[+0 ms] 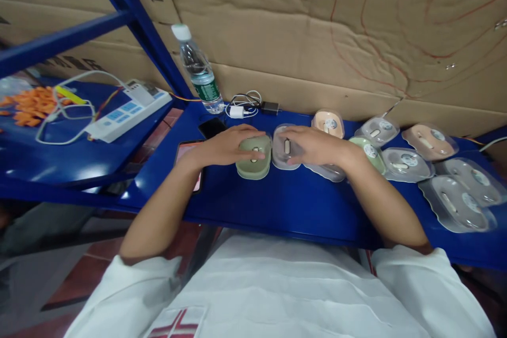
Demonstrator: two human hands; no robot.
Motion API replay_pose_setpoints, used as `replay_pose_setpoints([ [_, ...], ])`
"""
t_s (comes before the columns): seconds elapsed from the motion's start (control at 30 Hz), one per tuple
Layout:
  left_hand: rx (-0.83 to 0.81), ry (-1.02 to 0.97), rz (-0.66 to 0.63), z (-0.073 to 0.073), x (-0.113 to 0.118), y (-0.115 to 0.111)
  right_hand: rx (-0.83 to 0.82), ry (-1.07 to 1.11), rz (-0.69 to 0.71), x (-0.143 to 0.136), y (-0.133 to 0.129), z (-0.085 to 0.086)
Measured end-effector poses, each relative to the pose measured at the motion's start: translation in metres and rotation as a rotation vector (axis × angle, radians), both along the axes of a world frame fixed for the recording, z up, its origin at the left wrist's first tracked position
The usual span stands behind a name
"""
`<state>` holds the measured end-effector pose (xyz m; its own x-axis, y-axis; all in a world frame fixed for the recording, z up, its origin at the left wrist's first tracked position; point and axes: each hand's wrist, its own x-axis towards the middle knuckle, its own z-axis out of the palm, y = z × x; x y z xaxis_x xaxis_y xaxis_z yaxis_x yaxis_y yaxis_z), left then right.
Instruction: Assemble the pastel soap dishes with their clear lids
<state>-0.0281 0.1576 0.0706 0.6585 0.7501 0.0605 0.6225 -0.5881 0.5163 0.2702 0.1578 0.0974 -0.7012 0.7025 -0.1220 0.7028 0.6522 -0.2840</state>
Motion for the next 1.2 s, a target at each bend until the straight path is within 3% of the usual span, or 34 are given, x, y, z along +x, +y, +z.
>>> replay_pose_setpoints([
  [0.23, 0.155, 0.075, 0.089, -0.013, 0.016, 0.019, 0.117, -0.014, -0.076, 0.014, 0.02, -0.003],
  [0.33, 0.305, 0.058, 0.143, -0.014, 0.018, 0.011, 0.189, -0.063, -0.136, 0.007, 0.017, -0.002],
  [0.4, 0.385, 0.077, 0.106, -0.008, 0.016, -0.002, 0.235, -0.079, -0.132, 0.0, 0.006, 0.003],
  [0.47, 0.344, 0.124, 0.049, 0.001, 0.014, -0.018, 0.252, -0.085, -0.073, -0.008, -0.009, 0.01],
  [0.57, 0.248, 0.228, -0.006, 0.013, 0.015, -0.038, 0.145, -0.101, 0.04, -0.02, -0.03, 0.016],
  [0.67, 0.239, 0.306, -0.045, 0.014, 0.019, -0.048, 0.044, -0.202, 0.047, -0.027, -0.037, 0.011],
  [0.8, 0.197, 0.332, -0.07, 0.006, 0.019, -0.05, 0.059, -0.239, 0.044, -0.026, -0.027, 0.002],
  [0.97, 0.079, 0.268, -0.152, 0.007, 0.017, -0.048, 0.031, -0.239, 0.024, -0.014, -0.017, 0.005],
  [1.2, 0.177, 0.252, -0.168, -0.001, 0.021, -0.046, 0.058, -0.019, 0.015, 0.005, -0.004, 0.015],
])
